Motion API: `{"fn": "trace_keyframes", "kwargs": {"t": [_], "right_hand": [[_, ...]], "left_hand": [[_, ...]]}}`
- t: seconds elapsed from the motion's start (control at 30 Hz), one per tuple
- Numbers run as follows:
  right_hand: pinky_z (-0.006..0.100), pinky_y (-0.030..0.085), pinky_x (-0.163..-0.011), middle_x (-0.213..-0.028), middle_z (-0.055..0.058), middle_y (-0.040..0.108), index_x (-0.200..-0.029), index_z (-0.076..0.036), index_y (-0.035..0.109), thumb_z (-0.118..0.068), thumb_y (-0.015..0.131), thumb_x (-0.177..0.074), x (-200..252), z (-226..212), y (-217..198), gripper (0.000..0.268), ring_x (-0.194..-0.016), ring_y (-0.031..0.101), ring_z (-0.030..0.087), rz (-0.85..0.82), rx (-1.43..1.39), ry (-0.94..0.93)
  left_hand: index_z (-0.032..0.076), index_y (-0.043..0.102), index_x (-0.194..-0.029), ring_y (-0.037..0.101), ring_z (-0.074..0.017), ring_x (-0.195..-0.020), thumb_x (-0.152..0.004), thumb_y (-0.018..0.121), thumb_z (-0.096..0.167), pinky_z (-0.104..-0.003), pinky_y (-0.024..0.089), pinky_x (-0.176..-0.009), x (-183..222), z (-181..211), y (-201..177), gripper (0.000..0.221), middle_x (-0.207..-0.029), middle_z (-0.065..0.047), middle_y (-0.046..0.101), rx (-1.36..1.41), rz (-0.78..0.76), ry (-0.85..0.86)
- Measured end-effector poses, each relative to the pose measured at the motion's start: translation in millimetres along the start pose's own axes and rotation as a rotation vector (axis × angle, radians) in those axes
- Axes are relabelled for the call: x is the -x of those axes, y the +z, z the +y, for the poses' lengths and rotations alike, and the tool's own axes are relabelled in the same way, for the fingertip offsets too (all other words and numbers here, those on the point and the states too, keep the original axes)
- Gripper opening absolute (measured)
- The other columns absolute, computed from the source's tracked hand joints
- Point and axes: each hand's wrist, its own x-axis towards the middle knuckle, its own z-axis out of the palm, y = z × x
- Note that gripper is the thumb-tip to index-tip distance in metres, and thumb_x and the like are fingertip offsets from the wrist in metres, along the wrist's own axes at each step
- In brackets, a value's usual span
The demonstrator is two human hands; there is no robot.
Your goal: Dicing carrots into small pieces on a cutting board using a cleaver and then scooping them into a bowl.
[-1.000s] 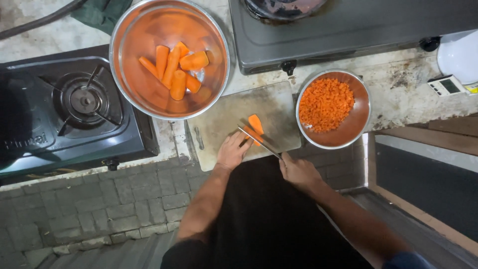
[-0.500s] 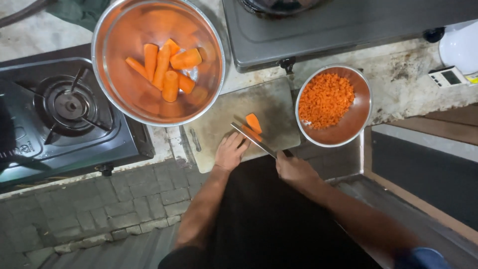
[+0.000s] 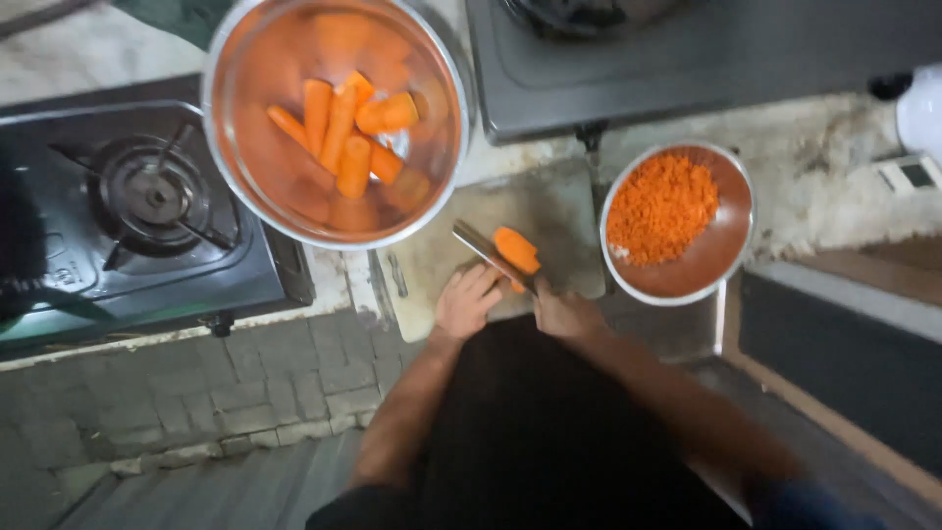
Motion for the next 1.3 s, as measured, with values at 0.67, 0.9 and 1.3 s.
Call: {"fn": "trace_keyframes", "kwargs": {"t": [0.67,0.9,1.3], "right_hand": [[0.049,0.058,-0.056,-0.065,0.017,0.068,-0.100,-0.008,0.058,-0.034,0.046,-0.099,64.2,28.1,25.0,0.029,-0.065,0.073,0.036,0.333,-0.013,-0.116],[0.048,0.058,-0.056,-0.066,0.015,0.070,-0.103,-0.010,0.056,-0.036,0.040,-0.099,77.6,20.7,19.8,0.030,-0.065,0.073,0.034,0.287,0.007,-0.101],[0.045,0.058,-0.056,-0.066,0.016,0.069,-0.102,-0.010,0.058,-0.035,0.042,-0.100,75.3,11.9,21.2,0.030,-0.065,0.074,0.033,0.253,0.011,-0.054]], "left_hand": [[0.019,0.062,-0.116,0.055,-0.0310,-0.112,-0.104,0.037,0.021,-0.036,0.044,-0.076,12.3,3.6,13.4,0.028,-0.118,-0.009,0.057,-0.099,0.089,0.023],[0.019,0.063,-0.117,0.056,-0.0274,-0.111,-0.105,0.036,0.019,-0.034,0.042,-0.074,5.8,8.3,1.9,0.029,-0.118,-0.005,0.059,-0.120,0.101,-0.018],[0.014,0.066,-0.112,0.059,-0.0289,-0.108,-0.106,0.040,0.023,-0.034,0.043,-0.073,4.9,5.9,1.2,0.027,-0.116,-0.008,0.061,-0.077,0.174,-0.011]]}}
